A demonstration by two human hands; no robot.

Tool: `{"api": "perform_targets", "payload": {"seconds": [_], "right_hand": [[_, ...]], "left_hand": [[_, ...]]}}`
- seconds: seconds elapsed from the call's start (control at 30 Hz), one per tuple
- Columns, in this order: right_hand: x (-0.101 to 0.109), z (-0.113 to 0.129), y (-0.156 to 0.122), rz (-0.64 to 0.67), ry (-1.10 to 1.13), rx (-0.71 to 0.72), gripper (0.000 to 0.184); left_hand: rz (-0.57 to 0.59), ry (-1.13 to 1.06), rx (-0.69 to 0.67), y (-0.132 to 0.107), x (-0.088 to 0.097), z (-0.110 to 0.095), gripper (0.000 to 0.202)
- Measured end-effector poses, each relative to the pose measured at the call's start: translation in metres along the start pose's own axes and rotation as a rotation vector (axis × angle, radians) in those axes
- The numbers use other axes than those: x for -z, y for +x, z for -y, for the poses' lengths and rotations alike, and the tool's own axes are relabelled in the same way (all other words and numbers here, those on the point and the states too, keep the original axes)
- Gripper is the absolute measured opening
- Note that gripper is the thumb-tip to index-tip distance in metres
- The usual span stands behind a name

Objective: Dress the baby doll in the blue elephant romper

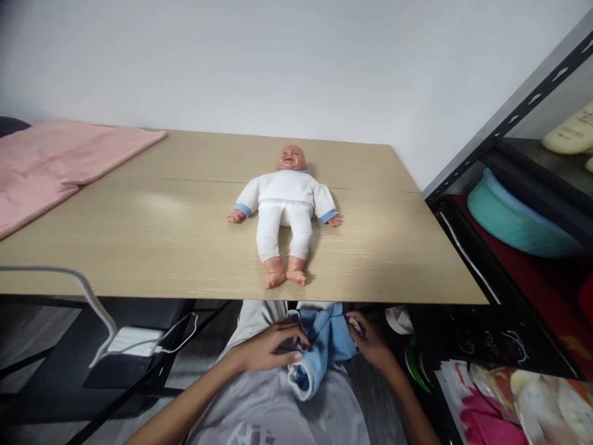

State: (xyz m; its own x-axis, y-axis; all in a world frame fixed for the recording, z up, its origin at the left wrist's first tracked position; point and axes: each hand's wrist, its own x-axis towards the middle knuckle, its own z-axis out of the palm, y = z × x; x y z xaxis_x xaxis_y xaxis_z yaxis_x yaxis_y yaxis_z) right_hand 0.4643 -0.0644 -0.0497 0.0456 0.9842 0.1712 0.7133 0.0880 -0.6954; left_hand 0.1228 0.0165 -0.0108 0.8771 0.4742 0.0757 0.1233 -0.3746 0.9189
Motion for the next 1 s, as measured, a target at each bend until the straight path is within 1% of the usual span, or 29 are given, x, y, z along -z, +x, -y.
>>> {"api": "perform_targets", "payload": {"seconds": [0.07, 0.1, 0.13, 0.2, 0.23, 0.3, 0.4, 0.47, 0.53, 0.6, 0.63, 0.67, 0.73, 0.77, 0.8, 0.83, 0.9, 0.97, 1.0], "right_hand": [[0.013, 0.024, 0.000, 0.039, 0.032, -0.015, 0.038], [0.020, 0.037, 0.001, 0.040, 0.044, 0.010, 0.031], [0.026, 0.050, 0.003, 0.023, 0.058, 0.068, 0.025], [0.039, 0.079, 0.013, -0.068, 0.105, 0.239, 0.018], [0.045, 0.094, 0.021, -0.103, 0.132, 0.327, 0.020], [0.058, 0.123, 0.041, -0.126, 0.181, 0.447, 0.018], [0.077, 0.163, 0.078, -0.111, 0.266, 0.510, 0.013], [0.091, 0.187, 0.103, -0.109, 0.331, 0.557, 0.014], [0.105, 0.207, 0.128, -0.064, 0.372, 0.632, 0.020], [0.118, 0.227, 0.152, 0.044, 0.379, 0.745, 0.022], [0.124, 0.237, 0.163, 0.080, 0.361, 0.780, 0.022], [0.129, 0.246, 0.173, 0.091, 0.324, 0.784, 0.020], [0.136, 0.266, 0.191, 0.069, 0.242, 0.751, 0.020], [0.138, 0.276, 0.199, 0.060, 0.217, 0.733, 0.021], [0.140, 0.285, 0.206, 0.060, 0.202, 0.722, 0.022], [0.141, 0.293, 0.213, 0.067, 0.195, 0.721, 0.024], [0.142, 0.306, 0.225, 0.094, 0.183, 0.717, 0.027], [0.144, 0.311, 0.236, 0.116, 0.193, 0.705, 0.031], [0.145, 0.311, 0.242, 0.127, 0.209, 0.701, 0.035]], "left_hand": [[-0.037, 0.019, -0.004, -0.005, 0.008, -0.005, 0.052], [-0.063, 0.022, -0.007, -0.007, 0.013, -0.008, 0.048], [-0.094, 0.015, -0.011, -0.009, 0.018, -0.013, 0.044], [-0.172, -0.020, -0.013, -0.009, 0.029, -0.025, 0.038], [-0.208, -0.040, -0.015, -0.008, 0.034, -0.032, 0.035], [-0.262, -0.064, -0.033, -0.003, 0.044, -0.050, 0.028], [-0.312, -0.018, -0.121, 0.008, 0.058, -0.082, 0.022], [-0.345, 0.026, -0.210, 0.016, 0.068, -0.102, 0.024], [-0.409, 0.053, -0.302, 0.026, 0.080, -0.118, 0.034], [-0.492, 0.057, -0.379, 0.036, 0.095, -0.129, 0.047], [-0.519, 0.054, -0.406, 0.041, 0.102, -0.133, 0.055], [-0.532, 0.048, -0.425, 0.046, 0.110, -0.137, 0.064], [-0.538, 0.035, -0.435, 0.056, 0.125, -0.146, 0.082], [-0.543, 0.028, -0.423, 0.061, 0.133, -0.152, 0.088], [-0.554, 0.020, -0.398, 0.065, 0.140, -0.157, 0.088], [-0.567, 0.012, -0.366, 0.069, 0.147, -0.163, 0.083], [-0.599, -0.002, -0.299, 0.078, 0.160, -0.172, 0.063], [-0.649, -0.026, -0.277, 0.085, 0.173, -0.174, 0.045], [-0.678, -0.051, -0.276, 0.089, 0.179, -0.174, 0.041]]}}
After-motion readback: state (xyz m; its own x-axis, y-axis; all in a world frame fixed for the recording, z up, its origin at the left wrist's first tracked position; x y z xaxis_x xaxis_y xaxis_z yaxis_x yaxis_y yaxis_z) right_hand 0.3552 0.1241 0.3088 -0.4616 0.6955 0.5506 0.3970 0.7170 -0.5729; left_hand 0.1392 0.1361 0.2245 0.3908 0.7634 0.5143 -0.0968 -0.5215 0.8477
